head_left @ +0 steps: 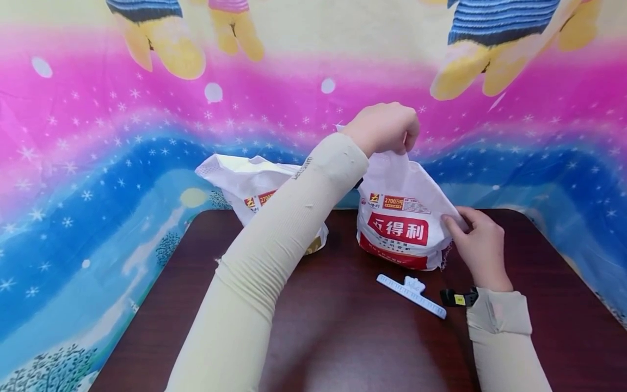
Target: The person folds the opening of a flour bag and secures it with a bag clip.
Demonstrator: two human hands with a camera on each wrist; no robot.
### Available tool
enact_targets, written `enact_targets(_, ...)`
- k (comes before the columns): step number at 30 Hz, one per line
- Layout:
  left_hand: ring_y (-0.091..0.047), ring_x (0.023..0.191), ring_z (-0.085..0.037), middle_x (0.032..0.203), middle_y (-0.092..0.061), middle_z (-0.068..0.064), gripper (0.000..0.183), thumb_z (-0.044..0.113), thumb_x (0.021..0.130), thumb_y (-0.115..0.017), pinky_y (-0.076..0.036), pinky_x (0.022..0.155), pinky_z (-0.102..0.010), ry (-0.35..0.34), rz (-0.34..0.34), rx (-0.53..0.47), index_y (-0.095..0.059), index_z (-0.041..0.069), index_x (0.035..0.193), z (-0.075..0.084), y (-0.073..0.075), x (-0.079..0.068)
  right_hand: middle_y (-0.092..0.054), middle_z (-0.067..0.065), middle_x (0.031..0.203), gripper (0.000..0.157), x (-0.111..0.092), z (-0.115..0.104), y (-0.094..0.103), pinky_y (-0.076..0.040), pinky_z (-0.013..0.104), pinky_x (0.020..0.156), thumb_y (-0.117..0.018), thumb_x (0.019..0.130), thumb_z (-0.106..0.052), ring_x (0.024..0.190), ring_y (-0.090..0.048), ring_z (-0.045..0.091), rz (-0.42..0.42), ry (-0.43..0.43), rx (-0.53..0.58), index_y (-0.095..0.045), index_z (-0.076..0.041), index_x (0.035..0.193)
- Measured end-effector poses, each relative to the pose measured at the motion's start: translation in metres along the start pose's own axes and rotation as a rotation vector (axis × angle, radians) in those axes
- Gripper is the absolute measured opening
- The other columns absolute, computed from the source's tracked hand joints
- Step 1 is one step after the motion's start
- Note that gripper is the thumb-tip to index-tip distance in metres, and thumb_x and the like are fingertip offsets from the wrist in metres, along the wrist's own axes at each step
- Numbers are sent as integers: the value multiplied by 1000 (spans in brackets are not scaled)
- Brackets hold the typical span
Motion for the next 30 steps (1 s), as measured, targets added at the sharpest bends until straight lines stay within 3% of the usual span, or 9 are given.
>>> enact_targets(9, -57, 110, -12, 119, -65, 5, 20, 26, 93, -75, -52, 89, -23, 20, -2, 31, -73, 22, 112, 5, 5, 1, -63, 22, 124, 43, -8, -5, 1, -53, 62, 86, -70, 97, -25, 106, -61, 39, 20, -62, -24, -65, -3, 134)
enact_targets(16, -58, 98, -10, 106, -65, 5, 15, 29, 92, -76, -51, 82, -21, 29, 9, 21, -69, 21, 104, 10, 6, 0, -62, 21, 125, 43, -9, -4, -1, -55, 59, 87, -71, 97, -25, 109, -59, 38, 34, -86, -28, -64, -5, 135)
enact_targets(18, -58, 95, -9, 101, -64, 5, 16, 30, 92, -76, -50, 81, -21, 23, 15, 19, -68, 21, 102, 11, 7, -1, -62, 20, 125, 43, -11, -6, -1, -56, 55, 88, -72, 96, -25, 109, -59, 36, 42, -86, -33, -65, -6, 135)
enact_targets(22, -58, 92, -9, 97, -63, 5, 16, 32, 92, -76, -50, 80, -21, 21, 17, 18, -67, 21, 100, 11, 7, -1, -63, 18, 125, 44, -14, -9, 2, -57, 35, 88, -73, 95, -23, 110, -60, 33, 52, -81, -44, -65, -7, 135)
enact_targets(28, -57, 96, -9, 102, -63, 5, 17, 31, 91, -77, -50, 82, -22, 32, 5, 26, -68, 22, 102, 8, 6, 0, -63, 18, 124, 42, -17, -18, 8, -56, 40, 94, -74, 94, -19, 112, -60, 34, 78, -44, -56, -66, -6, 133)
enact_targets(30, -57, 98, -10, 104, -63, 5, 15, 29, 92, -76, -50, 82, -22, 27, -2, 35, -68, 22, 103, 8, 6, 0, -64, 18, 122, 40, -18, -22, 10, -53, 25, 93, -75, 93, -17, 110, -62, 34, 93, -23, -52, -68, -5, 131)
Point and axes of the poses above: each hand's wrist, its own x-axis towards the middle knuckle, its own y-axis out of the back of the hand, z = x × y, the point moved 2 cm from there along x, towards the middle knuckle
